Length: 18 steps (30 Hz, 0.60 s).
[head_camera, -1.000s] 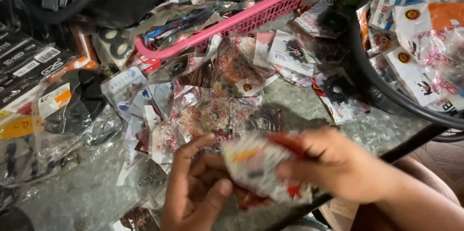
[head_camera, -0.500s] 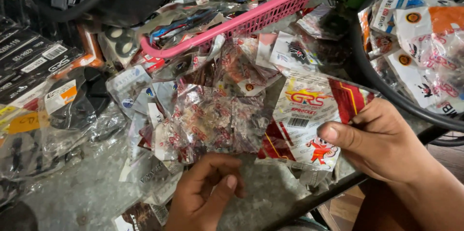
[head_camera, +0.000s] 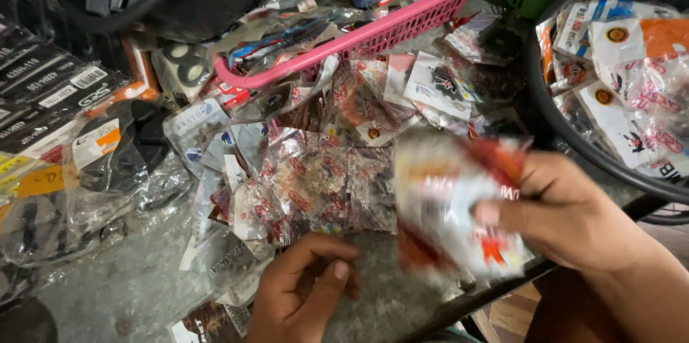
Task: The person sits on the floor and wipes the surfaces of numerous small plastic-wrapped packages using a cloth. They pick up each package, wipe it, and place it into a black bucket to the right.
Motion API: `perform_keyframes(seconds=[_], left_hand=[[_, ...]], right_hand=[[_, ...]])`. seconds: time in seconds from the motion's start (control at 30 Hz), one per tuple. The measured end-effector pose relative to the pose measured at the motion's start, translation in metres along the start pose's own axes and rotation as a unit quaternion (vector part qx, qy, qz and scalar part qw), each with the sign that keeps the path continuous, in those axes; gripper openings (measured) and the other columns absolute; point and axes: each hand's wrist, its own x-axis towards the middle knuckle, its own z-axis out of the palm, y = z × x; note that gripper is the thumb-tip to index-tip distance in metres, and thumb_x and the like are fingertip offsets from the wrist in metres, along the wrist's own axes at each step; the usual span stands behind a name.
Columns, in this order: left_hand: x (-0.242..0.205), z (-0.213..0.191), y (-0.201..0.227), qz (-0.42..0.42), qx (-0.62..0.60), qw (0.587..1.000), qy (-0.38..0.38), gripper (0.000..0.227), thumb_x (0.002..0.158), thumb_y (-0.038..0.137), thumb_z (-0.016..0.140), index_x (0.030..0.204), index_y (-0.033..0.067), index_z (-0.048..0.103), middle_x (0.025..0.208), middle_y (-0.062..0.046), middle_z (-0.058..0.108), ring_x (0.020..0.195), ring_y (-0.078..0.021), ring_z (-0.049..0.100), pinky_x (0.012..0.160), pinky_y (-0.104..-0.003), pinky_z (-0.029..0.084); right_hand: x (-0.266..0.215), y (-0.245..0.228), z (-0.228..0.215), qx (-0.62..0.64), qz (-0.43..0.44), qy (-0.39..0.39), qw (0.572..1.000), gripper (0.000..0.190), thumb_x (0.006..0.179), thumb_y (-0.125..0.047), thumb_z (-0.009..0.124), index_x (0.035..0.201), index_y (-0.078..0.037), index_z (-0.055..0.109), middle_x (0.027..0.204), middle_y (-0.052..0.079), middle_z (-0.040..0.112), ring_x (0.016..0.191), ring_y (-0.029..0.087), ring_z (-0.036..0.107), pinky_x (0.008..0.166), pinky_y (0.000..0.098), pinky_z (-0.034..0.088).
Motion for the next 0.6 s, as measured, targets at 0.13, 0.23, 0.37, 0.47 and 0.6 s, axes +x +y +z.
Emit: perform_keyframes(seconds=[0.13, 0.23, 0.37, 0.47, 0.6], left_hand=[[0.001, -0.002, 0.003, 0.002, -0.017, 0.999, 0.028, 0.017, 0.091, -0.001, 0.063, 0.104, -0.0028, 0.073, 0.072, -0.012, 0.073, 0.064, -0.0184, 0.068, 0.062, -0.032, 0.055], [0.001, 0.0, 0.008, -0.001, 0.001, 1.0, 0.026, 0.015, 0.091, 0.001, 0.062, 0.101, -0.0018, 0.074, 0.073, -0.011, 0.072, 0.066, -0.0177, 0.068, 0.064, -0.032, 0.056], [0.0, 0.001, 0.009, 0.023, 0.011, 1.0, 0.003, 0.015, 0.094, 0.007, 0.062, 0.101, -0.0008, 0.072, 0.072, -0.009, 0.071, 0.066, -0.0164, 0.068, 0.065, -0.031, 0.055], [0.001, 0.001, 0.009, 0.04, 0.02, 0.999, -0.003, 0.014, 0.094, 0.005, 0.062, 0.101, -0.0014, 0.072, 0.073, -0.009, 0.07, 0.066, -0.0154, 0.066, 0.064, -0.03, 0.053], [0.0, 0.001, 0.007, 0.028, 0.019, 0.999, -0.007, 0.014, 0.093, 0.004, 0.062, 0.1, -0.0011, 0.073, 0.072, -0.009, 0.071, 0.065, -0.0147, 0.064, 0.064, -0.03, 0.052]], right_hand=[[0.005, -0.02, 0.008, -0.285, 0.089, -0.273, 0.914, 0.041, 0.078, -0.013, 0.079, 0.118, -0.005, 0.08, 0.088, 0.001, 0.087, 0.065, 0.012, 0.072, 0.057, 0.0269, 0.061], [0.013, -0.031, 0.029, -0.277, 0.088, -0.436, 0.852, 0.019, 0.084, -0.011, 0.068, 0.1, -0.005, 0.075, 0.082, 0.005, 0.08, 0.062, 0.019, 0.064, 0.057, 0.0308, 0.055], [0.015, -0.031, 0.024, -0.294, 0.063, -0.51, 0.806, 0.026, 0.091, -0.014, 0.066, 0.072, -0.007, 0.052, 0.063, 0.01, 0.061, 0.054, 0.034, 0.047, 0.053, 0.0394, 0.044], [0.015, -0.029, 0.024, -0.289, 0.057, -0.518, 0.803, 0.026, 0.096, -0.016, 0.065, 0.076, -0.005, 0.053, 0.067, 0.011, 0.063, 0.055, 0.034, 0.049, 0.055, 0.0402, 0.045], [0.013, -0.028, 0.027, -0.323, 0.069, -0.499, 0.801, 0.02, 0.094, -0.018, 0.067, 0.079, -0.007, 0.059, 0.068, 0.008, 0.067, 0.055, 0.031, 0.051, 0.055, 0.0388, 0.048]])
